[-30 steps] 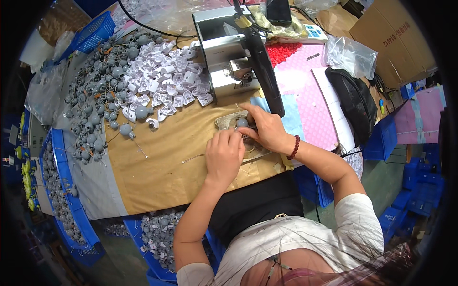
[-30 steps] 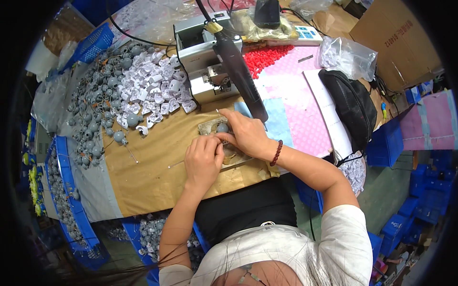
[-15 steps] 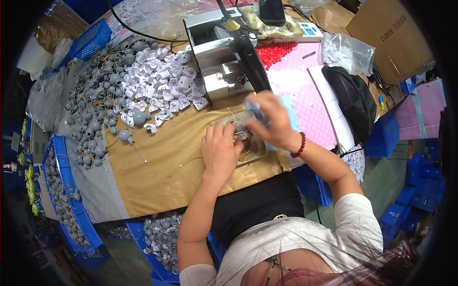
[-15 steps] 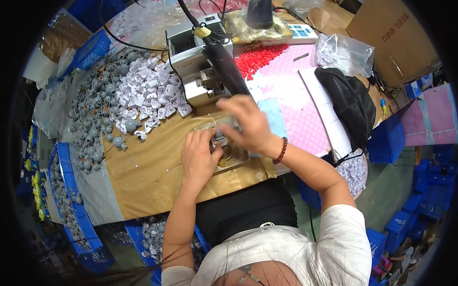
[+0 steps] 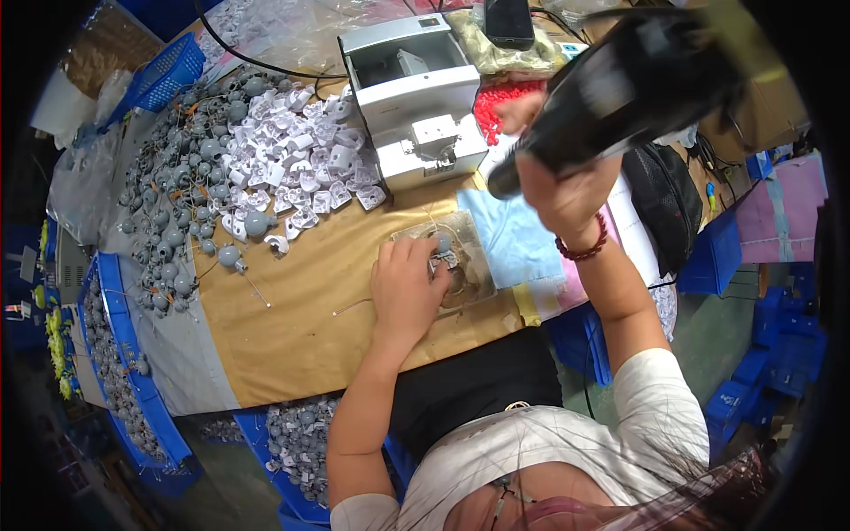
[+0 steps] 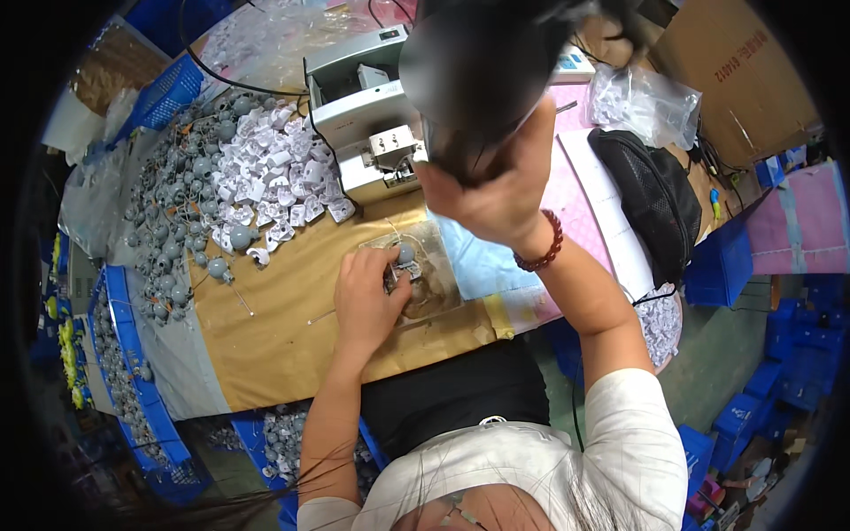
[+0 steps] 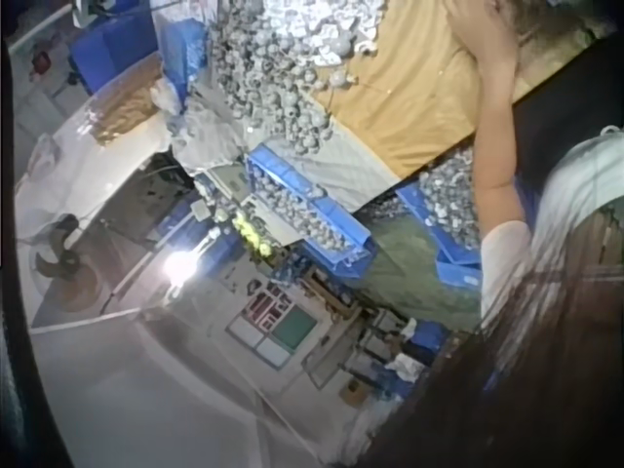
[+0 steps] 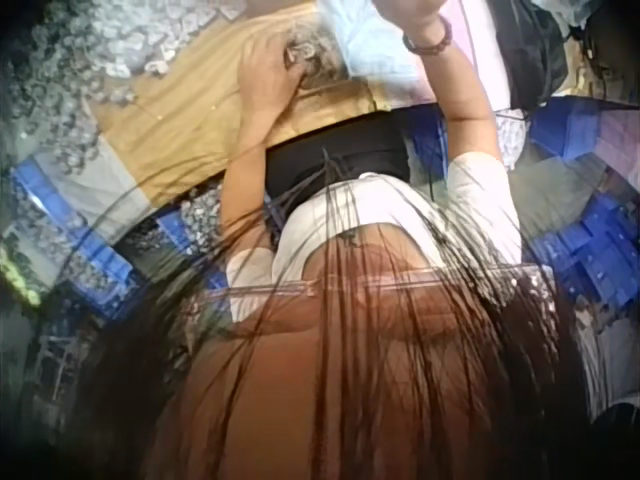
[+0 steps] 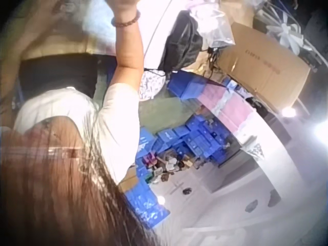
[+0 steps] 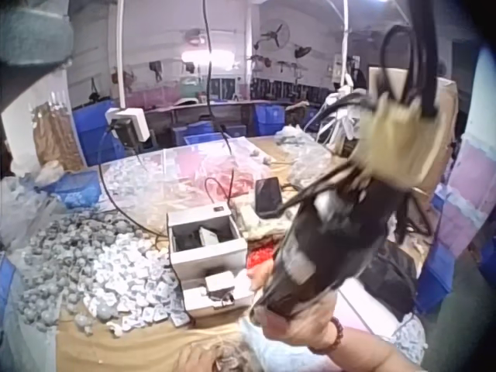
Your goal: Assembling small plastic components on a workbench using a pneumatic screwdriver and manual tools.
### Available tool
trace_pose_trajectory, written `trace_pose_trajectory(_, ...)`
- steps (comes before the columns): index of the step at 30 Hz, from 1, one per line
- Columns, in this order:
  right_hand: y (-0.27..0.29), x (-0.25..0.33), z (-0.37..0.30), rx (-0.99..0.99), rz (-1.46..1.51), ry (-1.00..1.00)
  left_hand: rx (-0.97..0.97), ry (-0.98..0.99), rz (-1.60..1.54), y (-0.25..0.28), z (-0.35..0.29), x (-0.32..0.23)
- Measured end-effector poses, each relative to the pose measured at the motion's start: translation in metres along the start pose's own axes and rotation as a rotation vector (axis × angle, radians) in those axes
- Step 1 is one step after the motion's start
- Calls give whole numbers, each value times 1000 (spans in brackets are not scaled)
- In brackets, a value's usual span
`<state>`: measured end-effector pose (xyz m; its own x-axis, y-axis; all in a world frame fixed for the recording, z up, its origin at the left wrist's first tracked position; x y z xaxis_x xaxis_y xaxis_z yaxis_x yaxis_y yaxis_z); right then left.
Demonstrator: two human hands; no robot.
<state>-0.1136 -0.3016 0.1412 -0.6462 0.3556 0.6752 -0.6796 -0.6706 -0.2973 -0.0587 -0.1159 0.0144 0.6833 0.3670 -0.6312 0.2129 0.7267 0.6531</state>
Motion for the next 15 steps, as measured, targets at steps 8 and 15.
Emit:
trace_pose_trajectory(8, -40, -43, 50, -10, -86, -60, 114, 98, -95, 2, 16, 4)
trace_pose_trajectory(15, -63, -84, 53, 98, -210, -222, 74, 45, -3, -2, 11, 4)
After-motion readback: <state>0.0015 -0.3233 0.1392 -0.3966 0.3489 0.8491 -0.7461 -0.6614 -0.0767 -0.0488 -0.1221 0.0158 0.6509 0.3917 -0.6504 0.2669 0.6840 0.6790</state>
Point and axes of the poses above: each hand's wrist, its own z-axis towards the middle knuckle, its own y-axis out of the back of the hand, x = y × z, the point moved 5 cm from there along z, towards the middle knuckle, and after that the axes turned 15 degrees about -x, right-handed, at the moved point
